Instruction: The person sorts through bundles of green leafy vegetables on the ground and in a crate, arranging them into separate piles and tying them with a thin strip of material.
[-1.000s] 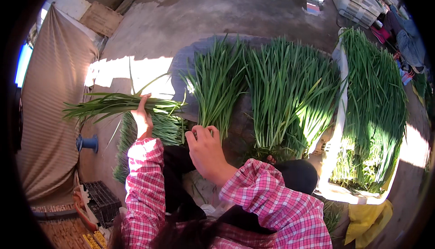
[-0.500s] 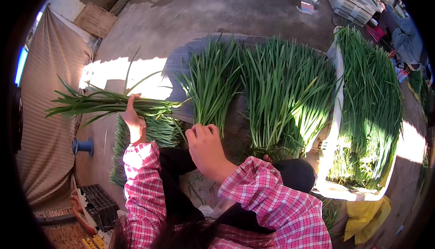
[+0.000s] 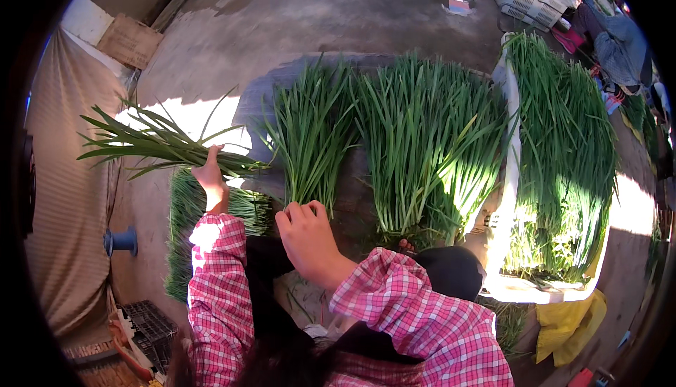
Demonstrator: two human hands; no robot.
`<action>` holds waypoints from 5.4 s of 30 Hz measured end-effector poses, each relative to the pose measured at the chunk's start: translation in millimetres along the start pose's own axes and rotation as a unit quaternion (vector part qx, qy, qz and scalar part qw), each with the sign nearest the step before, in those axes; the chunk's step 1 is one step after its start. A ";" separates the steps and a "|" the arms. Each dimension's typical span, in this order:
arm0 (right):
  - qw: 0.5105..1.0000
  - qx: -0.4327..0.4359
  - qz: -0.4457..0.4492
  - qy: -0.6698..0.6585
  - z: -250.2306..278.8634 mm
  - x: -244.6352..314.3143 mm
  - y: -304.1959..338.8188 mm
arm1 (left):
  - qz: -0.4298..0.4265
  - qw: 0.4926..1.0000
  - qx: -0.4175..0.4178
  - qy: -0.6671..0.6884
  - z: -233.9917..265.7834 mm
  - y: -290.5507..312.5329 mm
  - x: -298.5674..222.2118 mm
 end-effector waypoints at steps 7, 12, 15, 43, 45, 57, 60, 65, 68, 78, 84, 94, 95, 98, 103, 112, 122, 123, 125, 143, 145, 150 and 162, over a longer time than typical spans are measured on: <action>0.994 -0.056 -0.043 -0.078 28.1 -12.8 -25.5 | 0.077 0.965 0.014 0.250 42.9 18.2 -65.1; 0.977 0.033 0.017 -0.211 28.3 11.0 -21.0 | 0.049 0.960 0.002 0.277 55.0 68.2 -125.8; 0.973 0.065 0.088 -0.202 18.0 22.1 -13.2 | 0.072 0.951 -0.026 0.300 64.1 85.2 -129.5; 0.980 0.042 -0.080 -0.179 20.3 -23.1 -15.8 | 0.060 0.889 -0.149 0.429 184.9 91.1 -159.7; 0.949 0.183 -0.155 -0.204 11.2 -27.1 -15.9 | 0.057 0.872 -0.151 0.463 201.9 88.2 -163.0; 0.514 0.530 -0.282 -0.612 -55.4 49.8 57.4 | 0.005 0.941 -0.204 0.271 158.7 124.6 -163.9; 0.584 0.519 -0.276 -0.559 -55.9 44.4 57.5 | 0.000 0.939 -0.164 0.302 166.0 124.3 -161.2; 0.670 0.371 -0.338 -0.548 -46.5 23.5 40.8 | 0.085 0.898 -0.188 0.389 174.2 125.4 -151.7; 0.664 0.368 -0.335 -0.557 -49.8 16.6 41.5 | 0.091 0.886 -0.176 0.419 174.3 125.8 -149.3; 0.608 0.207 -0.345 -0.685 -22.7 -22.2 -7.5 | 0.072 0.885 -0.213 0.407 213.6 116.7 -153.0; 0.618 0.342 -0.257 -0.660 -38.7 24.9 13.2 | -0.078 0.944 -0.304 0.096 212.6 128.3 -178.6; 0.816 0.246 -0.161 -0.497 -48.1 40.2 16.0 | -0.033 0.950 -0.266 0.159 163.5 142.3 -160.1; 0.842 0.231 -0.147 -0.465 -46.7 39.9 16.1 | -0.033 0.949 -0.271 0.156 162.4 142.5 -162.9; 0.899 0.200 -0.107 -0.374 -28.0 43.4 11.3 | -0.029 0.949 -0.270 0.161 162.8 142.7 -165.6; 0.926 0.221 -0.056 -0.300 -19.9 47.0 13.0 | -0.029 0.950 -0.259 0.173 165.8 143.1 -171.6; 0.955 0.048 0.075 -0.283 -8.4 44.8 10.3 | 0.004 0.945 -0.246 0.216 178.7 141.0 -177.5; 0.620 0.498 -0.163 -0.584 -47.4 45.2 21.3 | 0.115 0.844 -0.179 0.493 214.5 130.8 -167.6; 0.581 0.522 -0.134 -0.610 -44.6 49.0 22.6 | 0.123 0.829 -0.169 0.518 210.3 131.1 -166.0; 0.553 0.563 -0.082 -0.609 -31.0 53.9 22.2 | 0.120 0.842 -0.181 0.494 206.7 130.6 -164.5; 0.774 0.448 -0.116 -0.432 -46.1 37.2 21.2 | 0.116 0.870 -0.183 0.443 203.0 132.0 -158.0; 0.811 0.411 -0.064 -0.411 -50.4 39.2 22.3 | 0.122 0.867 -0.191 0.443 206.4 132.3 -157.0; 0.860 0.337 -0.111 -0.367 -42.3 38.6 17.4 | 0.140 0.860 -0.194 0.452 208.7 133.4 -153.5; 0.671 0.453 -0.199 -0.552 -29.8 51.9 19.6 | 0.075 0.860 -0.220 0.454 237.4 131.3 -158.1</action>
Point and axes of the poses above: each hand's wrist, its own y-axis away from the middle knuckle, its own z-axis out of the back of the hand, x = y × z, the point moved 4 cm from there along -y, towards the middle knuckle, and after that the axes turned 12 degrees about -z, right-handed, at the moved point
